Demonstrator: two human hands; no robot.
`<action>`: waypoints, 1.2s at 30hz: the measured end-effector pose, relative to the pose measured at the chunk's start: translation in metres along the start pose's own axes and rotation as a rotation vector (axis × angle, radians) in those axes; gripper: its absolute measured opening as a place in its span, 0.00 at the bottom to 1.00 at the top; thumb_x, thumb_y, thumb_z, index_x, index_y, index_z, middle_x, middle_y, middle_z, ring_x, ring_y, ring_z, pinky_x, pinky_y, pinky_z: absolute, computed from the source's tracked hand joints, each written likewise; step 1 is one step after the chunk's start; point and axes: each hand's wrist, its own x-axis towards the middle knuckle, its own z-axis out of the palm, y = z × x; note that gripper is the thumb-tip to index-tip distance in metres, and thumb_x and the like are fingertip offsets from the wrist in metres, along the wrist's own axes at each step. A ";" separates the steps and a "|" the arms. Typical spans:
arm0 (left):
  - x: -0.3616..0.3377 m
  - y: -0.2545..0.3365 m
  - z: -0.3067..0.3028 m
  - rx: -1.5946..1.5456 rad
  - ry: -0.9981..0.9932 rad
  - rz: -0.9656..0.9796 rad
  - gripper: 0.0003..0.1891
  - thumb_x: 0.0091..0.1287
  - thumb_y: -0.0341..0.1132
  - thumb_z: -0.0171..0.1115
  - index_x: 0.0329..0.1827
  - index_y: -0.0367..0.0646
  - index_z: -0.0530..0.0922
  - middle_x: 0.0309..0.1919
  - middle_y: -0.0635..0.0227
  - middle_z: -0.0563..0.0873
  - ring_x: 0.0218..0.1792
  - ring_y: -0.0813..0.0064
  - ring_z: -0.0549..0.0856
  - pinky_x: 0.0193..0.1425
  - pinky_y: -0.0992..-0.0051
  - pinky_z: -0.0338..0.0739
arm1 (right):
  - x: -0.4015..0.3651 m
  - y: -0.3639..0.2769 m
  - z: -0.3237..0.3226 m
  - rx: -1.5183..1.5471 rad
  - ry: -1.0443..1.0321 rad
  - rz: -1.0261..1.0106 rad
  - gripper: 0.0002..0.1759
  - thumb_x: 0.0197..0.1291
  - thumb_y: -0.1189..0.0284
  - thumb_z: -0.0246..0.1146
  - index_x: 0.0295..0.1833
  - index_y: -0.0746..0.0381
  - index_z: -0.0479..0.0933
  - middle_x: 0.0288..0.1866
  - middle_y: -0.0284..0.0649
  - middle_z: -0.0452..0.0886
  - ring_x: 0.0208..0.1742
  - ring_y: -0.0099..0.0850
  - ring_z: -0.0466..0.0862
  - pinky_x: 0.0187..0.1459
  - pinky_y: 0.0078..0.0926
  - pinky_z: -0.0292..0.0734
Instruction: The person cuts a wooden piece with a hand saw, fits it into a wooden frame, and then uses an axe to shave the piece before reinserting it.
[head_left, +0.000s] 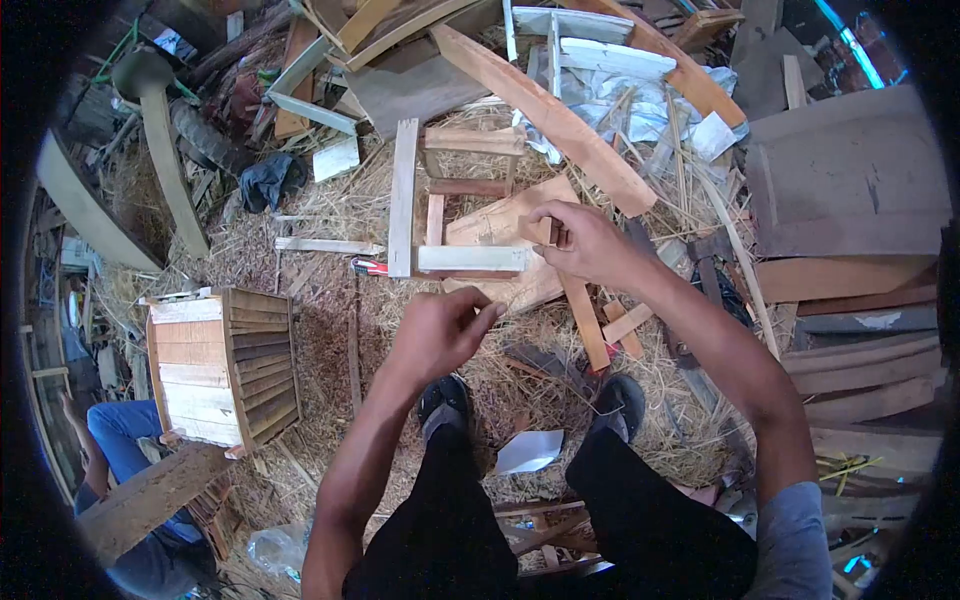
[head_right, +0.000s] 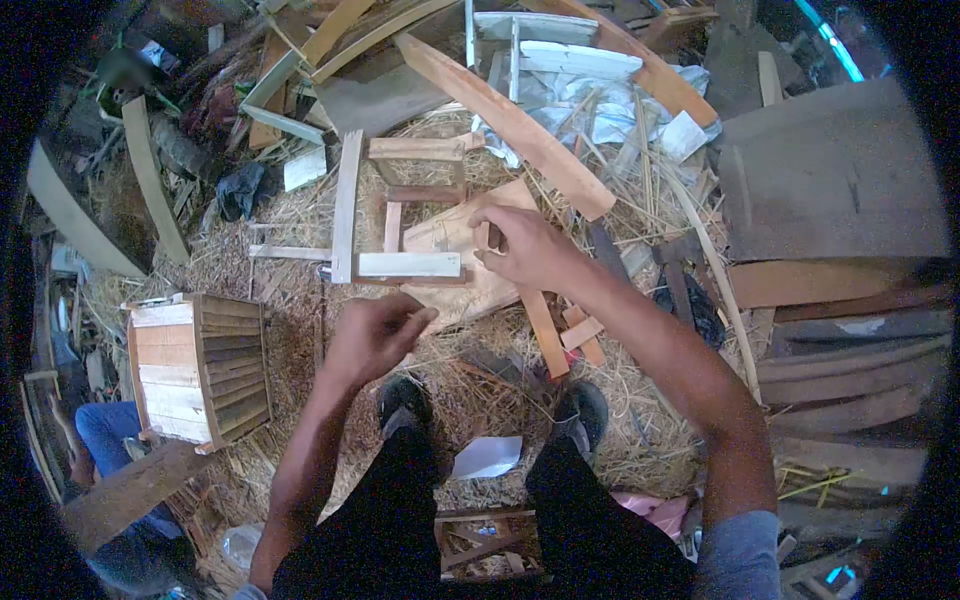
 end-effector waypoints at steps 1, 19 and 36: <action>-0.004 0.009 -0.010 0.122 0.146 0.275 0.17 0.67 0.45 0.71 0.43 0.37 0.86 0.36 0.60 0.90 0.38 0.62 0.90 0.41 0.64 0.84 | -0.004 0.000 -0.002 0.024 -0.008 0.051 0.22 0.57 0.70 0.73 0.55 0.65 0.77 0.43 0.51 0.84 0.44 0.47 0.86 0.49 0.39 0.80; 0.055 0.012 -0.024 0.155 0.036 0.210 0.24 0.66 0.36 0.73 0.64 0.37 0.79 0.51 0.52 0.89 0.52 0.65 0.89 0.57 0.66 0.83 | -0.030 -0.008 -0.009 0.214 0.209 0.008 0.29 0.62 0.68 0.74 0.67 0.64 0.75 0.57 0.46 0.83 0.59 0.33 0.83 0.58 0.29 0.79; 0.052 0.032 -0.038 -0.097 -0.003 0.189 0.23 0.71 0.35 0.69 0.65 0.31 0.77 0.53 0.55 0.88 0.57 0.74 0.84 0.63 0.71 0.78 | -0.019 -0.020 -0.003 0.278 0.217 -0.127 0.30 0.61 0.66 0.73 0.67 0.68 0.77 0.61 0.53 0.83 0.56 0.43 0.86 0.58 0.35 0.80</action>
